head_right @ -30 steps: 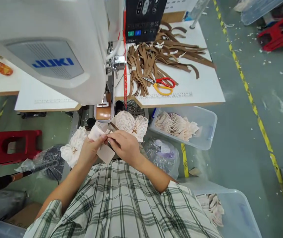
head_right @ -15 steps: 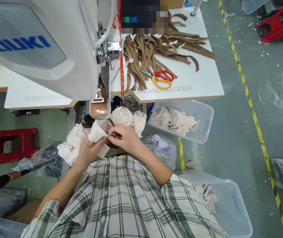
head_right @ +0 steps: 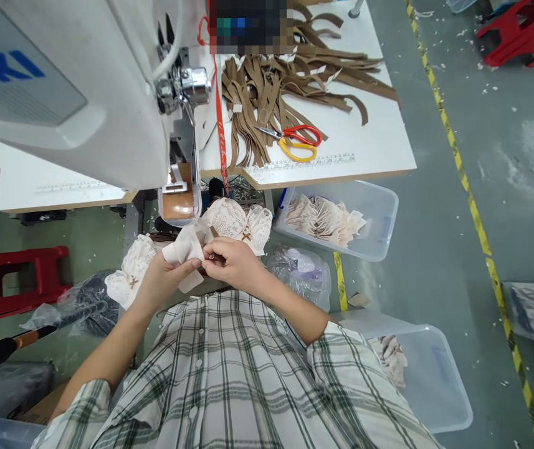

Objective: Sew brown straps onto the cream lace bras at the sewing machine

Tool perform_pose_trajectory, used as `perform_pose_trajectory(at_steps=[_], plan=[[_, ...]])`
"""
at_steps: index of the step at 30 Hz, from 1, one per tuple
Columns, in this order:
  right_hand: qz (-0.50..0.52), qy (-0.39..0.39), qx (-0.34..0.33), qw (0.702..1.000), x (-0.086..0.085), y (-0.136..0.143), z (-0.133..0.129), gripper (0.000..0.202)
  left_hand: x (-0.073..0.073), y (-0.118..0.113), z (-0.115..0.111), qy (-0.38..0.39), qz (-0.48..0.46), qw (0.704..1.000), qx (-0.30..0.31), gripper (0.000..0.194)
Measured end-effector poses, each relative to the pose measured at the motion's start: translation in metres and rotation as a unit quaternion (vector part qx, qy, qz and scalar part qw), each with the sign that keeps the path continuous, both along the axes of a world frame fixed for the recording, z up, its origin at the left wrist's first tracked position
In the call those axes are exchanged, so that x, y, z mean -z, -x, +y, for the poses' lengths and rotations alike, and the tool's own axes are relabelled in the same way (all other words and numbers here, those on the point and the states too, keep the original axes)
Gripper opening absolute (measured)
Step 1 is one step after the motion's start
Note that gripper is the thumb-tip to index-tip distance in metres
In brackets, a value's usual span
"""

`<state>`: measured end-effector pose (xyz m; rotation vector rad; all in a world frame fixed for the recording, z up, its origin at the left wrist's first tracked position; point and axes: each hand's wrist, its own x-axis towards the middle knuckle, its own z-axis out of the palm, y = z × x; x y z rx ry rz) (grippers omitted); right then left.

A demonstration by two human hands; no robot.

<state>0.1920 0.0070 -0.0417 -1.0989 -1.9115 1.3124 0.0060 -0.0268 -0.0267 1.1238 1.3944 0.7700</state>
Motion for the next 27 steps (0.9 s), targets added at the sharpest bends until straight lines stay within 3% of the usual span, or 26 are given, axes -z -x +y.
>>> perform_pose_trajectory(at_steps=[4, 7, 11, 16, 23, 27], plan=[[0.035, 0.075, 0.008, 0.997, 0.002, -0.007, 0.002, 0.008, -0.001, 0.002, -0.002, -0.021, 0.064, 0.997, -0.026, 0.027], [0.068, 0.136, 0.026, 0.988, 0.003, -0.016, 0.004, 0.015, -0.002, 0.006, 0.001, -0.019, 0.069, 0.997, -0.005, 0.027], [0.025, 0.089, 0.059, 0.994, -0.001, -0.022, -0.002, 0.016, -0.008, 0.008, 0.008, -0.009, 0.043, 0.997, 0.059, 0.028], [-0.051, 0.018, 0.013, 0.998, -0.011, -0.019, -0.01, 0.01, -0.018, 0.003, 0.009, -0.03, 0.039, 0.992, 0.114, 0.026], [-0.115, -0.052, -0.031, 0.992, -0.017, -0.018, -0.006, 0.011, -0.027, -0.004, 0.007, -0.028, 0.092, 0.99, 0.098, 0.024], [-0.135, -0.053, -0.042, 0.989, -0.021, -0.018, -0.006, 0.009, -0.026, -0.006, 0.007, -0.026, 0.103, 0.991, 0.081, 0.025]])
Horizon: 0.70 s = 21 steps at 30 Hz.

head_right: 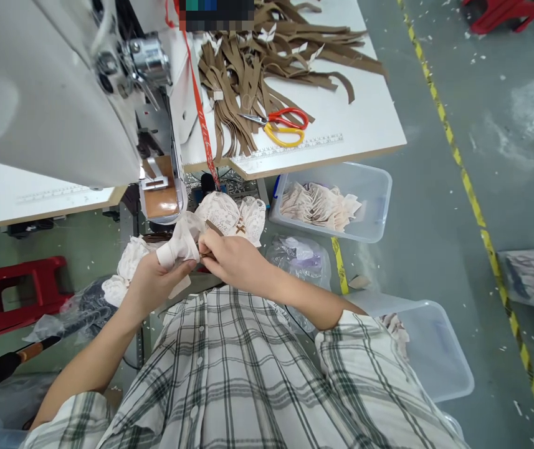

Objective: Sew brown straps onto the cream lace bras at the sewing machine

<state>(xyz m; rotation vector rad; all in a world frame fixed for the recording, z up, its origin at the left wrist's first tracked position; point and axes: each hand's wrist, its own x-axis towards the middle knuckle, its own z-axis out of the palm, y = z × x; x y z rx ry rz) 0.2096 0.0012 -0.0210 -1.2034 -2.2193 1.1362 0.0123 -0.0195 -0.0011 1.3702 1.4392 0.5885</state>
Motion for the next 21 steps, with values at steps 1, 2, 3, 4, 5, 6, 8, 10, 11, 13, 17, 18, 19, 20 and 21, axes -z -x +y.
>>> perform_pose_trajectory(at_steps=[1, 2, 3, 4, 5, 6, 8, 10, 11, 13, 17, 18, 19, 20, 21], plan=[[0.0, 0.006, -0.001, 1.0, 0.0, 0.0, 0.0, 0.009, 0.001, 0.0, 0.0, -0.003, 0.001, 1.0, -0.001, 0.025], [0.003, 0.016, 0.001, 1.0, -0.001, -0.001, 0.001, 0.01, 0.002, 0.0, 0.0, -0.004, 0.001, 1.0, -0.002, 0.024], [0.009, 0.028, 0.004, 1.0, 0.0, -0.002, 0.002, 0.013, 0.003, 0.0, 0.0, -0.002, 0.002, 1.0, -0.004, 0.023], [0.016, 0.04, 0.009, 0.999, 0.0, -0.003, 0.004, 0.016, 0.003, 0.001, 0.0, 0.002, 0.004, 1.0, -0.005, 0.023], [0.024, 0.051, 0.009, 0.998, 0.001, -0.004, 0.007, 0.017, 0.004, 0.001, 0.001, 0.007, 0.005, 1.0, -0.007, 0.022], [0.033, 0.059, 0.005, 0.998, 0.002, -0.005, 0.009, 0.015, 0.003, 0.002, 0.001, 0.012, 0.006, 1.0, -0.009, 0.022], [0.052, 0.072, -0.011, 0.996, 0.004, -0.007, 0.015, 0.008, 0.002, 0.003, 0.003, 0.02, 0.001, 1.0, -0.008, 0.022], [0.08, 0.115, -0.025, 0.99, 0.006, -0.008, 0.02, 0.008, 0.0, 0.004, 0.005, 0.032, -0.016, 0.999, -0.001, 0.022], [0.096, 0.15, -0.025, 0.984, 0.007, -0.008, 0.021, 0.01, 0.0, 0.004, 0.006, 0.039, -0.028, 0.999, 0.0, 0.021], [0.129, 0.228, -0.016, 0.965, 0.009, -0.007, 0.022, 0.014, 0.002, 0.004, 0.007, 0.051, -0.051, 0.997, -0.007, 0.02], [0.194, 0.313, 0.015, 0.93, 0.016, -0.004, 0.019, 0.019, 0.011, 0.002, 0.008, 0.078, -0.098, 0.991, -0.054, 0.02], [0.2, 0.321, 0.023, 0.925, 0.017, -0.004, 0.019, 0.02, 0.014, 0.002, 0.008, 0.085, -0.111, 0.988, -0.066, 0.021], [0.2, 0.325, 0.031, 0.924, 0.018, -0.004, 0.018, 0.021, 0.016, 0.001, 0.007, 0.09, -0.123, 0.985, -0.077, 0.022], [0.197, 0.325, 0.038, 0.924, 0.018, -0.003, 0.017, 0.021, 0.017, -0.001, 0.007, 0.092, -0.132, 0.983, -0.087, 0.022], [0.193, 0.319, 0.045, 0.927, 0.017, -0.003, 0.017, 0.021, 0.018, -0.003, 0.007, 0.092, -0.137, 0.981, -0.098, 0.023]])
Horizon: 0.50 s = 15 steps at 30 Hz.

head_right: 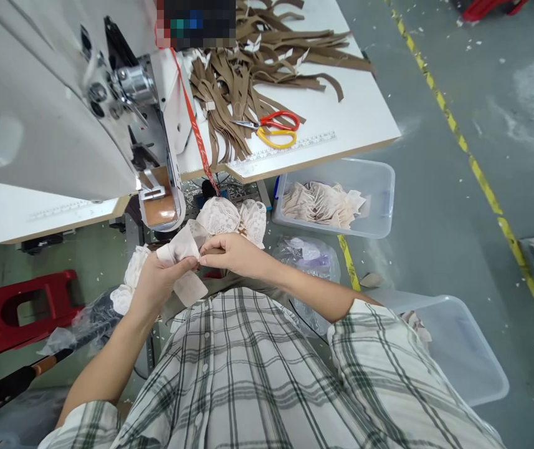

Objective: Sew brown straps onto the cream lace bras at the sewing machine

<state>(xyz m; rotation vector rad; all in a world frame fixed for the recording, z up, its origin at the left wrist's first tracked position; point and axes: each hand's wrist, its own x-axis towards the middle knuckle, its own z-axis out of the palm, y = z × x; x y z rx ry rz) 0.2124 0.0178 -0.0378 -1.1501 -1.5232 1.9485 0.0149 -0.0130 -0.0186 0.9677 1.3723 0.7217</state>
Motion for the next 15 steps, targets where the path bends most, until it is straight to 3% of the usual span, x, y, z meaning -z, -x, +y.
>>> perform_pose_trajectory(at_steps=[3, 6, 8, 11, 13, 15], plan=[[-0.033, -0.062, 0.015, 0.997, -0.006, 0.002, -0.002, 0.023, -0.003, -0.006, 0.0, -0.008, -0.008, 0.999, -0.03, 0.025], [-0.093, -0.184, 0.029, 0.978, -0.014, 0.004, -0.003, 0.021, -0.008, -0.008, 0.001, -0.02, -0.026, 0.998, -0.046, 0.028], [-0.099, -0.209, 0.021, 0.973, -0.019, 0.004, 0.0, 0.018, -0.009, -0.003, -0.002, -0.019, -0.032, 0.998, -0.047, 0.03], [-0.02, -0.101, -0.005, 0.995, -0.032, 0.002, 0.013, 0.014, -0.005, 0.009, -0.014, -0.034, -0.081, 0.992, -0.088, 0.04], [0.039, -0.026, -0.016, 0.999, -0.045, 0.003, 0.026, 0.016, 0.0, 0.013, -0.024, -0.076, -0.17, 0.973, -0.132, 0.059], [0.069, 0.006, -0.048, 0.996, -0.061, 0.006, 0.039, 0.015, 0.003, 0.013, -0.033, -0.103, -0.26, 0.951, -0.133, 0.081]])
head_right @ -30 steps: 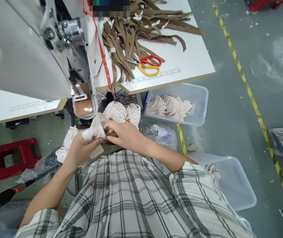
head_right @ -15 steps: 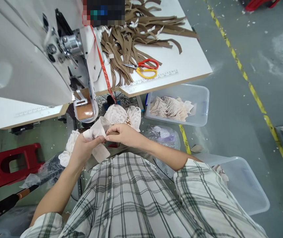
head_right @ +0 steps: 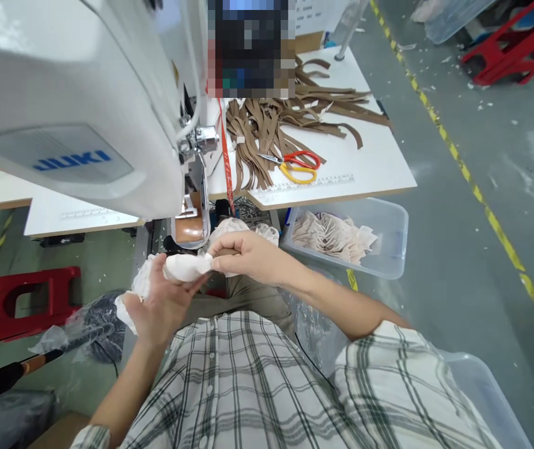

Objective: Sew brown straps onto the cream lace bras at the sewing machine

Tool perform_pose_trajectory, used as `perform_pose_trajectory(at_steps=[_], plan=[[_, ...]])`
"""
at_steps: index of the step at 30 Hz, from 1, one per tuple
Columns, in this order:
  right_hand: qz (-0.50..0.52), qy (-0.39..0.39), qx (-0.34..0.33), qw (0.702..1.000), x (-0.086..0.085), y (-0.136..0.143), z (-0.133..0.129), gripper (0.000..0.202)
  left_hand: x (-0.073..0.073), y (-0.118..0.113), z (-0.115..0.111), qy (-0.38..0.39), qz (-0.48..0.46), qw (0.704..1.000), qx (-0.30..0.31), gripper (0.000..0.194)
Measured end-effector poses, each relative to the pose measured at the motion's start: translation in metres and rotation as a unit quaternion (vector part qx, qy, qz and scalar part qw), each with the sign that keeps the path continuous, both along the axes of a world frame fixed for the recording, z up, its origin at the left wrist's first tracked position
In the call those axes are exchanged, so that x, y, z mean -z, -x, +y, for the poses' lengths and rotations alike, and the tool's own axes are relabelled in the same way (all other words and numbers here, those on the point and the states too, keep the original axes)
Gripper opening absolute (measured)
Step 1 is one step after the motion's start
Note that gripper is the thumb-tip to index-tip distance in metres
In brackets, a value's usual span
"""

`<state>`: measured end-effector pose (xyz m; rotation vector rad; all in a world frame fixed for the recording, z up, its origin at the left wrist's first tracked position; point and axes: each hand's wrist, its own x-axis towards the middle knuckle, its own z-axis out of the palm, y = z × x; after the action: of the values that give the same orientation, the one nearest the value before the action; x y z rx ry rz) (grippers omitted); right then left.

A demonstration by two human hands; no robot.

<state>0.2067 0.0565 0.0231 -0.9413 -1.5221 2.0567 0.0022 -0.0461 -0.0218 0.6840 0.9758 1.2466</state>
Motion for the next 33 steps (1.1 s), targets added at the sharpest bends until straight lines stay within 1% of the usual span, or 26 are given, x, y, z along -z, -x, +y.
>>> perform_pose_trajectory(at_steps=[1, 2, 3, 4, 5, 6, 7, 8, 9, 10, 11, 12, 13, 14, 15, 16, 18, 22, 23, 25, 27, 29, 31, 33], plan=[[0.007, 0.005, -0.032, 0.999, -0.009, 0.003, 0.007, 0.015, 0.0, -0.001, -0.003, -0.015, -0.022, 1.0, 0.016, 0.088], [0.01, -0.001, -0.069, 0.998, -0.017, 0.006, 0.013, 0.015, -0.001, -0.002, -0.004, -0.031, -0.024, 0.999, 0.032, 0.09], [0.008, -0.021, -0.109, 0.994, -0.025, 0.009, 0.02, 0.015, -0.003, -0.002, -0.004, -0.054, -0.006, 0.998, 0.039, 0.088], [-0.003, -0.055, -0.146, 0.988, -0.032, 0.012, 0.027, 0.014, -0.006, 0.0, -0.002, -0.089, 0.028, 0.995, 0.03, 0.084], [-0.023, -0.104, -0.174, 0.979, -0.038, 0.015, 0.034, 0.011, -0.009, 0.003, 0.001, -0.13, 0.077, 0.989, 0.007, 0.08], [-0.057, -0.166, -0.185, 0.967, -0.043, 0.019, 0.041, 0.007, -0.012, 0.009, 0.005, -0.178, 0.135, 0.975, -0.022, 0.076], [-0.102, -0.235, -0.181, 0.95, -0.046, 0.021, 0.048, 0.006, -0.014, 0.016, 0.011, -0.227, 0.202, 0.951, -0.047, 0.073], [-0.148, -0.298, -0.168, 0.928, -0.048, 0.024, 0.054, 0.011, -0.015, 0.024, 0.018, -0.277, 0.275, 0.919, -0.058, 0.07], [-0.188, -0.35, -0.152, 0.905, -0.048, 0.026, 0.059, 0.018, -0.014, 0.033, 0.026, -0.323, 0.35, 0.878, -0.053, 0.069], [-0.217, -0.389, -0.139, 0.885, -0.048, 0.028, 0.063, 0.024, -0.013, 0.041, 0.034, -0.361, 0.424, 0.83, -0.031, 0.068], [-0.236, -0.413, -0.133, 0.87, -0.048, 0.03, 0.065, 0.029, -0.01, 0.048, 0.042, -0.388, 0.491, 0.78, 0.005, 0.068], [-0.245, -0.424, -0.133, 0.862, -0.048, 0.031, 0.067, 0.032, -0.007, 0.054, 0.05, -0.401, 0.548, 0.732, 0.048, 0.067], [-0.249, -0.427, -0.136, 0.859, -0.047, 0.032, 0.067, 0.034, -0.003, 0.058, 0.058, -0.401, 0.593, 0.693, 0.089, 0.065], [-0.253, -0.423, -0.139, 0.859, -0.047, 0.032, 0.067, 0.035, 0.0, 0.062, 0.065, -0.396, 0.624, 0.663, 0.122, 0.064], [-0.259, -0.418, -0.14, 0.859, -0.047, 0.033, 0.067, 0.036, 0.002, 0.065, 0.07, -0.389, 0.644, 0.643, 0.145, 0.062], [-0.266, -0.411, -0.143, 0.86, -0.048, 0.033, 0.066, 0.038, 0.005, 0.066, 0.075, -0.386, 0.655, 0.63, 0.157, 0.06], [-0.28, -0.4, -0.152, 0.86, -0.05, 0.033, 0.066, 0.039, 0.008, 0.068, 0.081, -0.39, 0.663, 0.618, 0.162, 0.058], [-0.281, -0.402, -0.155, 0.858, -0.053, 0.033, 0.066, 0.036, 0.01, 0.068, 0.085, -0.412, 0.66, 0.612, 0.143, 0.057], [-0.279, -0.404, -0.151, 0.858, -0.052, 0.032, 0.066, 0.033, 0.01, 0.066, 0.084, -0.425, 0.661, 0.604, 0.137, 0.059], [-0.267, -0.406, -0.136, 0.864, -0.047, 0.029, 0.064, 0.023, 0.006, 0.062, 0.083, -0.458, 0.669, 0.573, 0.116, 0.063], [-0.233, -0.424, -0.098, 0.869, -0.036, 0.024, 0.06, 0.007, -0.001, 0.055, 0.08, -0.476, 0.691, 0.537, 0.087, 0.066], [-0.189, -0.472, -0.03, 0.861, -0.021, 0.019, 0.054, 0.013, -0.009, 0.049, 0.076, -0.464, 0.719, 0.512, 0.069, 0.066], [-0.158, -0.52, 0.039, 0.838, -0.006, 0.015, 0.047, 0.013, -0.016, 0.042, 0.071, -0.437, 0.746, 0.498, 0.068, 0.063], [-0.141, -0.536, 0.082, 0.828, 0.005, 0.014, 0.043, 0.011, -0.021, 0.035, 0.066, -0.41, 0.764, 0.493, 0.071, 0.062]])
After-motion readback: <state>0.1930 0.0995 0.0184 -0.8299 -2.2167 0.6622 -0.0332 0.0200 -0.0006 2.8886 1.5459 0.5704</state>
